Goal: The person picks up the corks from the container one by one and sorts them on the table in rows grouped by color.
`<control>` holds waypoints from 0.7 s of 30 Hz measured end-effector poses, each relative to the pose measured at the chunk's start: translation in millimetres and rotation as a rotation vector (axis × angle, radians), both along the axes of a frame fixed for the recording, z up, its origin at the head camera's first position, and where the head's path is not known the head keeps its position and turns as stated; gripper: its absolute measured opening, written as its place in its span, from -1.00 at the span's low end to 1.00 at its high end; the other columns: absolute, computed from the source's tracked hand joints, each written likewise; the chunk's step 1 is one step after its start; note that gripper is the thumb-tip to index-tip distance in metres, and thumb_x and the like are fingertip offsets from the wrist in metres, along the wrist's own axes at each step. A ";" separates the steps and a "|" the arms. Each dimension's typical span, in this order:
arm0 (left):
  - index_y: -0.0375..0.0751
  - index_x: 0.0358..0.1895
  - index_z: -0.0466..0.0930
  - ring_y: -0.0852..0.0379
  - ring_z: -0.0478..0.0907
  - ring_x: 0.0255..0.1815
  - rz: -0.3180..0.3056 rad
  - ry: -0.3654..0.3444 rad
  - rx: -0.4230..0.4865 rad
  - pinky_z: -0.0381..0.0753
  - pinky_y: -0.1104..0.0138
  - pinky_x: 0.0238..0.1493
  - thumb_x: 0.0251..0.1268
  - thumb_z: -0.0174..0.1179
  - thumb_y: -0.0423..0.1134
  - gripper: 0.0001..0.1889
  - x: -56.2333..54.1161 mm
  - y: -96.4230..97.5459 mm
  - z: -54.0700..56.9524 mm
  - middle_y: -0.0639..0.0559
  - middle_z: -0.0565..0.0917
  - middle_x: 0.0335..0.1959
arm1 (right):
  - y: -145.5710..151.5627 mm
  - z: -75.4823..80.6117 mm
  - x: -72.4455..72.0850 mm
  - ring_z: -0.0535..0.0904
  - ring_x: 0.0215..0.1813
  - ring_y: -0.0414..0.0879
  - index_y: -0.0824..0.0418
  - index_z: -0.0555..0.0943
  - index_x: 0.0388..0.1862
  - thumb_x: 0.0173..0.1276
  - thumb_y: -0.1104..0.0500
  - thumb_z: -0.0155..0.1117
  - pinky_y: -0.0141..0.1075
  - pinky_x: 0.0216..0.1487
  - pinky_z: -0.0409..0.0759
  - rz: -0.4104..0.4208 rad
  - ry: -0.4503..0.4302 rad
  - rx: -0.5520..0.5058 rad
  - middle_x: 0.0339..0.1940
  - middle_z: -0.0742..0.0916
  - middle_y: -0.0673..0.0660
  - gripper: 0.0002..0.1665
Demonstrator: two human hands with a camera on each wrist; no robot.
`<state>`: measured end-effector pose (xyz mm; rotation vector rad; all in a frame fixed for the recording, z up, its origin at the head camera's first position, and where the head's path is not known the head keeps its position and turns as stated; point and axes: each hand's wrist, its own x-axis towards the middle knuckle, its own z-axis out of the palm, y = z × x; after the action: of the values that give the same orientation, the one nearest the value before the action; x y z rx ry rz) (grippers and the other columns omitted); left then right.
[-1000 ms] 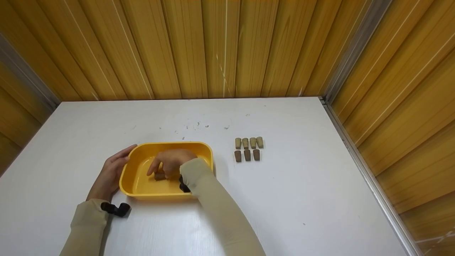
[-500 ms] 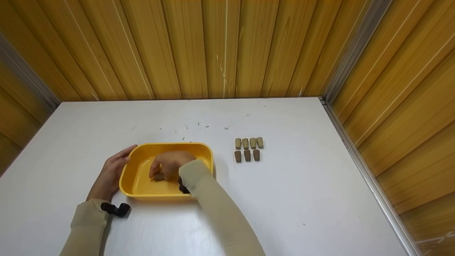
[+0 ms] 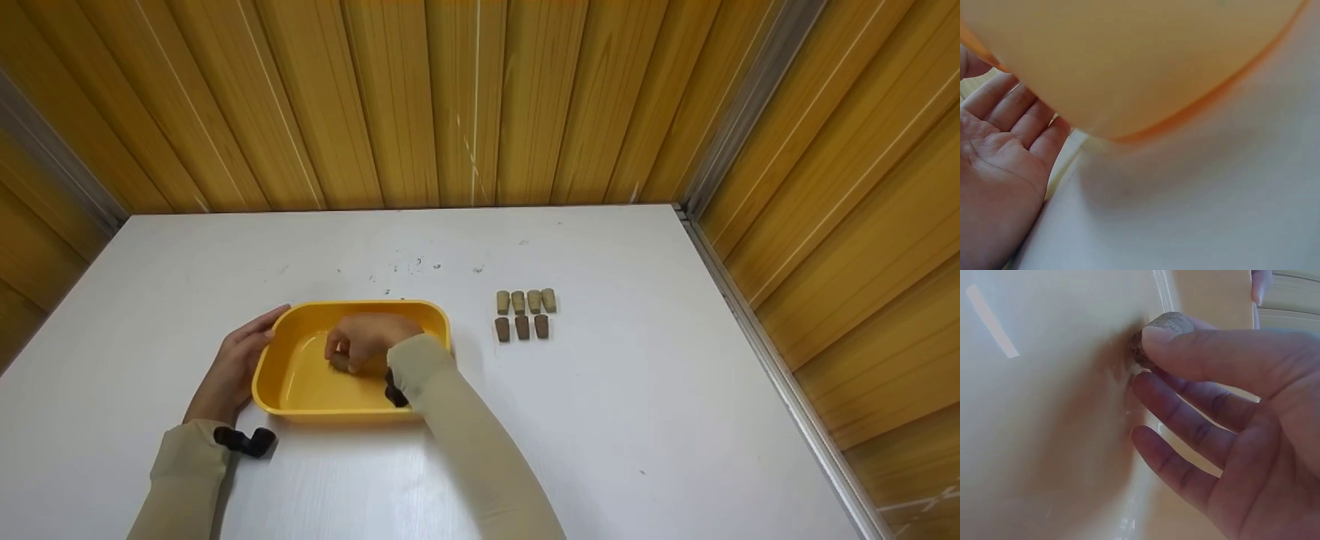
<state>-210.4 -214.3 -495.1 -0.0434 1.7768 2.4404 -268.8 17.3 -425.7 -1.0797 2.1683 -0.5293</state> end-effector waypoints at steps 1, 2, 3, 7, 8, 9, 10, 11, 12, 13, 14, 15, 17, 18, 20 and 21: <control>-0.25 0.39 0.30 0.19 0.37 0.37 0.002 0.000 -0.003 0.41 0.43 0.32 0.36 -0.01 -0.37 -0.49 0.2 0.1 0.1 -0.06 0.34 0.42 | 1.8 1.2 -0.5 0.54 -0.03 -0.13 0.10 0.64 0.06 0.22 0.36 0.28 -0.34 0.11 0.57 -0.008 -0.004 -0.006 -0.04 0.70 0.01 -0.59; -0.25 0.39 0.31 0.19 0.36 0.37 0.004 0.001 -0.006 0.41 0.43 0.32 0.36 0.00 -0.37 -0.49 0.3 0.2 0.3 -0.06 0.34 0.42 | 3.8 2.5 -1.2 0.53 -0.05 -0.14 0.11 0.64 0.06 0.23 0.35 0.28 -0.35 0.09 0.57 -0.013 -0.007 -0.014 -0.06 0.69 0.00 -0.60; -0.25 0.39 0.31 0.19 0.35 0.38 0.006 0.002 -0.008 0.41 0.43 0.32 0.36 0.00 -0.37 -0.49 0.4 0.2 0.4 -0.06 0.34 0.42 | 5.8 3.5 -1.9 0.52 -0.07 -0.15 0.12 0.64 0.04 0.24 0.35 0.28 -0.36 0.06 0.57 -0.015 -0.011 -0.026 -0.08 0.69 0.00 -0.62; -0.25 0.38 0.32 0.19 0.31 0.41 0.010 0.004 -0.004 0.40 0.45 0.32 0.36 -0.01 -0.37 -0.50 1.0 0.6 1.7 -0.05 0.34 0.43 | 14.7 8.9 -5.3 0.53 -0.13 -0.15 0.19 0.65 -0.06 0.23 0.35 0.27 -0.37 -0.01 0.57 -0.015 -0.013 -0.074 -0.17 0.67 0.00 -0.71; -0.25 0.38 0.32 0.18 0.30 0.42 0.011 0.005 -0.001 0.40 0.45 0.32 0.36 -0.01 -0.37 -0.50 0.9 0.7 2.0 -0.05 0.34 0.43 | 17.6 10.6 -6.1 0.54 -0.12 -0.15 0.19 0.65 -0.06 0.23 0.35 0.27 -0.36 -0.01 0.57 -0.020 -0.011 -0.084 -0.16 0.67 -0.01 -0.71; -0.26 0.38 0.32 0.18 0.30 0.42 0.012 0.005 -0.001 0.40 0.45 0.32 0.36 -0.01 -0.37 -0.50 0.8 0.8 2.2 -0.05 0.34 0.43 | 20.5 12.3 -6.6 0.56 -0.11 -0.15 0.19 0.65 -0.05 0.23 0.34 0.28 -0.36 -0.01 0.57 -0.028 -0.005 -0.091 -0.14 0.67 -0.01 -0.71; -0.26 0.38 0.33 0.18 0.30 0.42 0.013 0.004 -0.001 0.40 0.45 0.32 0.36 -0.01 -0.37 -0.50 0.8 0.9 2.4 -0.04 0.34 0.43 | 23.7 14.3 -6.8 0.58 -0.10 -0.15 0.17 0.65 -0.03 0.23 0.33 0.28 -0.35 0.00 0.58 -0.041 0.001 -0.095 -0.11 0.67 -0.01 -0.69; -0.26 0.38 0.31 0.18 0.29 0.43 0.007 0.007 -0.008 0.39 0.45 0.32 0.38 -0.01 -0.37 -0.50 0.9 0.8 2.4 -0.04 0.33 0.44 | 27.0 16.4 -6.8 0.59 -0.08 -0.14 0.16 0.64 0.01 0.23 0.32 0.28 -0.34 0.00 0.60 -0.054 0.007 -0.100 -0.07 0.67 -0.01 -0.66; -0.26 0.38 0.32 0.18 0.29 0.43 0.008 0.008 -0.008 0.39 0.45 0.32 0.38 -0.01 -0.37 -0.50 0.9 0.9 2.5 -0.04 0.33 0.44 | 30.4 18.5 -6.6 0.61 -0.06 -0.12 0.15 0.64 0.05 0.23 0.31 0.29 -0.32 0.02 0.61 -0.066 0.013 -0.104 -0.03 0.66 0.00 -0.63; -0.26 0.38 0.32 0.18 0.29 0.43 0.009 0.009 -0.010 0.39 0.45 0.32 0.38 -0.01 -0.37 -0.50 0.9 0.9 2.5 -0.04 0.33 0.43 | 33.8 20.5 -6.3 0.62 -0.04 -0.11 0.14 0.62 0.09 0.23 0.31 0.30 -0.31 0.03 0.62 -0.079 0.016 -0.109 0.01 0.65 0.01 -0.59; -0.26 0.38 0.32 0.18 0.29 0.43 0.007 0.012 -0.010 0.39 0.45 0.33 0.38 -0.02 -0.37 -0.50 1.1 0.8 2.5 -0.04 0.33 0.44 | 37.1 22.2 -6.3 0.62 -0.02 -0.09 0.14 0.61 0.12 0.24 0.30 0.30 -0.31 0.04 0.62 -0.086 0.021 -0.112 0.03 0.65 0.03 -0.57; -0.26 0.38 0.31 0.18 0.29 0.43 0.006 0.013 -0.011 0.39 0.45 0.33 0.38 -0.02 -0.37 -0.50 1.2 0.8 2.6 -0.04 0.33 0.43 | 40.3 24.1 -5.9 0.63 -0.01 -0.08 0.13 0.61 0.12 0.24 0.29 0.31 -0.30 0.04 0.63 -0.095 0.022 -0.115 0.04 0.64 0.04 -0.56; -0.27 0.39 0.30 0.19 0.30 0.42 0.003 0.016 -0.011 0.38 0.45 0.33 0.39 -0.03 -0.38 -0.50 1.5 0.6 2.6 -0.05 0.33 0.44 | 46.5 27.5 -5.6 0.63 0.01 -0.04 0.13 0.60 0.13 0.24 0.28 0.32 -0.30 0.04 0.63 -0.110 0.014 -0.127 0.05 0.64 0.05 -0.56; -0.27 0.38 0.31 0.19 0.31 0.41 0.009 0.012 -0.008 0.39 0.45 0.33 0.38 -0.02 -0.38 -0.50 1.6 0.7 2.6 -0.05 0.34 0.43 | 49.5 29.0 -5.4 0.62 0.01 -0.03 0.12 0.60 0.12 0.24 0.27 0.33 -0.30 0.04 0.62 -0.118 0.011 -0.133 0.05 0.64 0.05 -0.56; -0.26 0.39 0.31 0.21 0.32 0.40 0.008 0.008 -0.011 0.39 0.45 0.32 0.37 -0.01 -0.37 -0.49 1.9 0.5 2.6 -0.05 0.33 0.44 | 55.1 32.2 -5.1 0.63 0.01 -0.01 0.13 0.60 0.11 0.24 0.27 0.33 -0.29 0.04 0.62 -0.126 0.007 -0.154 0.05 0.65 0.05 -0.58; -0.25 0.39 0.31 0.22 0.33 0.39 0.010 0.006 -0.013 0.40 0.46 0.32 0.37 -0.01 -0.37 -0.49 2.0 0.5 2.5 -0.05 0.33 0.43 | 58.0 33.7 -4.9 0.63 0.01 -0.01 0.12 0.61 0.10 0.23 0.26 0.34 -0.29 0.04 0.62 -0.132 0.008 -0.166 0.05 0.65 0.04 -0.58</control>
<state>-208.4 -213.8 -492.6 -0.0470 1.7994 2.4386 -273.7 75.3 -392.0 -1.0300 2.2446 -0.7776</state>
